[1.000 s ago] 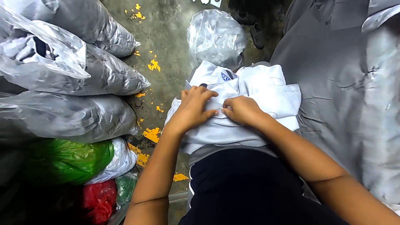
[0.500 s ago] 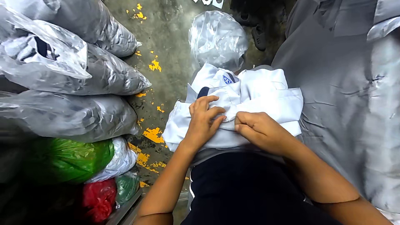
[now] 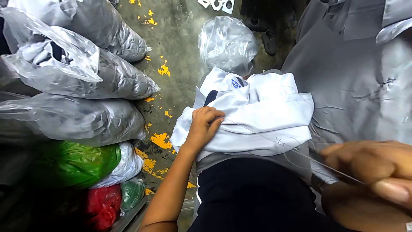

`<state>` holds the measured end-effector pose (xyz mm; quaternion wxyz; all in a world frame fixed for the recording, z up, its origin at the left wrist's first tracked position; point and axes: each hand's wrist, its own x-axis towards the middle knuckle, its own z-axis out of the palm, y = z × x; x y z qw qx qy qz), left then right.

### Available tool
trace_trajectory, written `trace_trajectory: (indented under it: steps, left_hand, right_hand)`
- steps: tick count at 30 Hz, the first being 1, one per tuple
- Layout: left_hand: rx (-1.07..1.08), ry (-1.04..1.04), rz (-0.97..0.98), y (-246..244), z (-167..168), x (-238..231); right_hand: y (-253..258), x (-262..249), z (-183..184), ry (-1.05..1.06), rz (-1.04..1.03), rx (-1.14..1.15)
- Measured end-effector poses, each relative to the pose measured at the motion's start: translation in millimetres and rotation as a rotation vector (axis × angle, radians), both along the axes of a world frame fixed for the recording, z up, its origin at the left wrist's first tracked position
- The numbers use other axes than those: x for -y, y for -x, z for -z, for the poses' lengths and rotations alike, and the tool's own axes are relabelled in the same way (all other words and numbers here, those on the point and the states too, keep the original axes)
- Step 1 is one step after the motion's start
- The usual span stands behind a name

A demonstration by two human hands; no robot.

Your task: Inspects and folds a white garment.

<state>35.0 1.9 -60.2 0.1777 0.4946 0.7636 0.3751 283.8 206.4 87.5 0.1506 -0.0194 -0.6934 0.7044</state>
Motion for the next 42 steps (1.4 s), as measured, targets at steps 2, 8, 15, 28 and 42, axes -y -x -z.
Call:
trace_trajectory:
  steps: [2,8,15,28,42]
  left_hand:
    - [0.021,-0.022,0.009,1.1,-3.4,-1.1]
    - [0.360,0.005,-0.015,9.0,-24.7,6.0]
    - [0.498,0.115,-0.012,13.8,-31.0,11.4]
    - [0.487,0.120,-0.080,2.4,-34.2,11.8]
    - [0.491,0.057,-0.185,-10.1,-35.9,12.2]
  right_hand:
    - [-5.1,-2.0,2.4,0.050,0.038,-0.021]
    - [-35.9,-21.4,8.5,0.063,0.140,0.067]
    - [-20.4,-38.3,35.9,-0.764,0.594,0.928]
    - [97.0,52.0,100.2,-0.686,0.096,0.280]
    - [120.1,48.4,101.5,-0.715,-0.006,0.403]
